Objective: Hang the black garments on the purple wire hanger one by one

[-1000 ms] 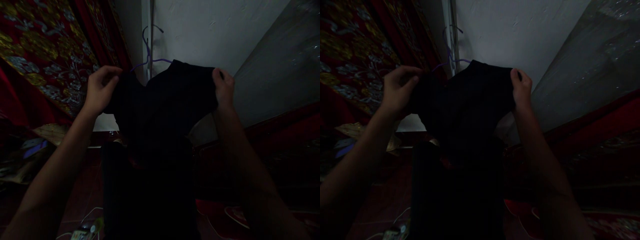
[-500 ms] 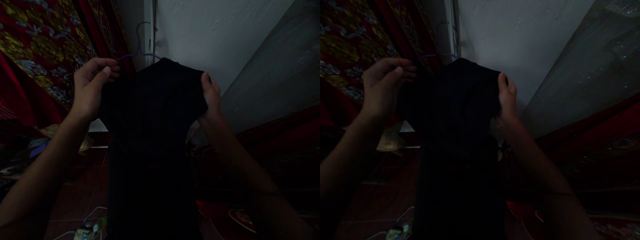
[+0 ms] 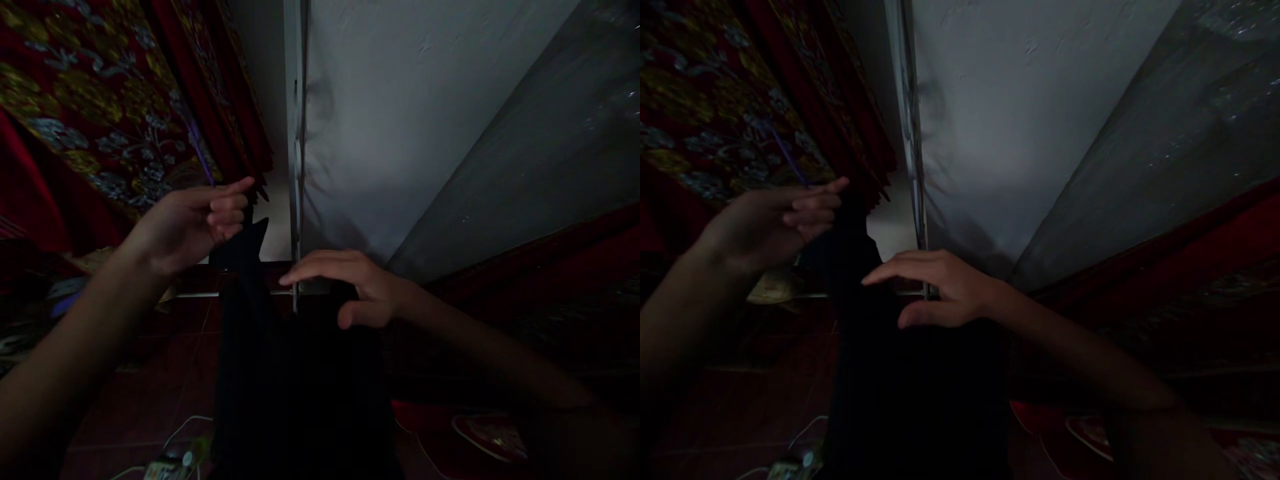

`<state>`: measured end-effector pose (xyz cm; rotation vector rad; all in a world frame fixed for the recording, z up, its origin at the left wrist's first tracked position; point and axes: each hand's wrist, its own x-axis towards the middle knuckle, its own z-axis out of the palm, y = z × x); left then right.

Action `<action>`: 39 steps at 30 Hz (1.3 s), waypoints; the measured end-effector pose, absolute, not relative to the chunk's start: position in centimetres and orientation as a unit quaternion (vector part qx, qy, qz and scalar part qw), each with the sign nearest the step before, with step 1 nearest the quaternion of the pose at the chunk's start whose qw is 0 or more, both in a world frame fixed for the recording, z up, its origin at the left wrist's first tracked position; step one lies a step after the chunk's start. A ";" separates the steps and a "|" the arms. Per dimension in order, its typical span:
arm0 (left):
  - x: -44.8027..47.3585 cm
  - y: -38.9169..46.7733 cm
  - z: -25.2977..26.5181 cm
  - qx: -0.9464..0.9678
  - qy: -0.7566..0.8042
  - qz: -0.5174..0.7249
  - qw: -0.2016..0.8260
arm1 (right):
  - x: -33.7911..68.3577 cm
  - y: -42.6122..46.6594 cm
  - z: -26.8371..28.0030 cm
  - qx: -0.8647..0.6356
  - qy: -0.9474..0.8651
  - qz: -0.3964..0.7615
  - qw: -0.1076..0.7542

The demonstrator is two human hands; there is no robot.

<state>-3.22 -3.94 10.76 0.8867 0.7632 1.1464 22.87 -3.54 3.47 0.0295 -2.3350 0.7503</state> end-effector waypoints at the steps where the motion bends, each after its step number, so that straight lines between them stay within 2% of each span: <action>1: -3.4 -4.6 10.5 0.423 0.341 0.462 0.701 | 23.2 -3.2 3.6 -0.018 -0.891 0.285 0.353; 4: -4.4 -6.2 9.9 0.527 0.381 0.293 0.701 | 24.1 -0.9 3.6 -0.154 -0.853 0.229 0.444; 7: -5.2 -6.8 9.9 0.610 0.457 0.224 0.608 | 24.8 2.5 2.6 -0.249 -0.819 0.169 0.488; 9: -5.6 -6.3 10.2 0.648 0.497 0.243 0.523 | 25.1 4.3 1.5 -0.273 -0.822 0.198 0.458; 11: -5.7 -5.2 10.5 0.682 0.518 0.282 0.431 | 25.4 5.2 0.6 -0.287 -0.817 0.290 0.407; 13: -5.9 -3.7 10.4 0.715 0.514 0.341 0.327 | 25.7 5.4 0.1 -0.301 -0.780 0.378 0.397; 15: -6.0 -2.1 10.0 0.740 0.496 0.402 0.211 | 26.2 5.5 0.1 -0.315 -0.724 0.411 0.456; 20: -6.5 -0.9 8.5 0.753 0.443 0.478 -0.091 | 29.7 7.5 1.4 -0.341 -0.588 0.355 0.642; 22: -6.6 -1.4 7.7 0.739 0.411 0.495 -0.200 | 31.4 8.6 1.9 -0.340 -0.547 0.340 0.685; 24: -6.3 -1.7 6.7 0.749 0.387 0.473 -0.258 | 32.2 9.3 2.6 -0.337 -0.526 0.333 0.706; 26: -5.5 -1.6 5.4 0.805 0.393 0.387 -0.218 | 32.0 9.8 3.4 -0.339 -0.529 0.339 0.700; 28: -4.3 -0.9 4.1 0.854 0.423 0.276 -0.127 | 31.1 10.0 4.1 -0.340 -0.543 0.360 0.678; 32: -2.2 1.0 0.9 0.853 0.506 0.128 -0.022 | 29.9 9.4 4.4 -0.338 -0.556 0.403 0.644; 37: -1.5 1.1 -2.8 0.857 0.495 0.126 0.068 | 31.9 8.7 2.3 -0.387 -0.562 0.418 0.599; 39: -1.3 0.4 -3.9 0.858 0.482 0.153 0.089 | 32.4 8.6 1.8 -0.411 -0.576 0.354 0.611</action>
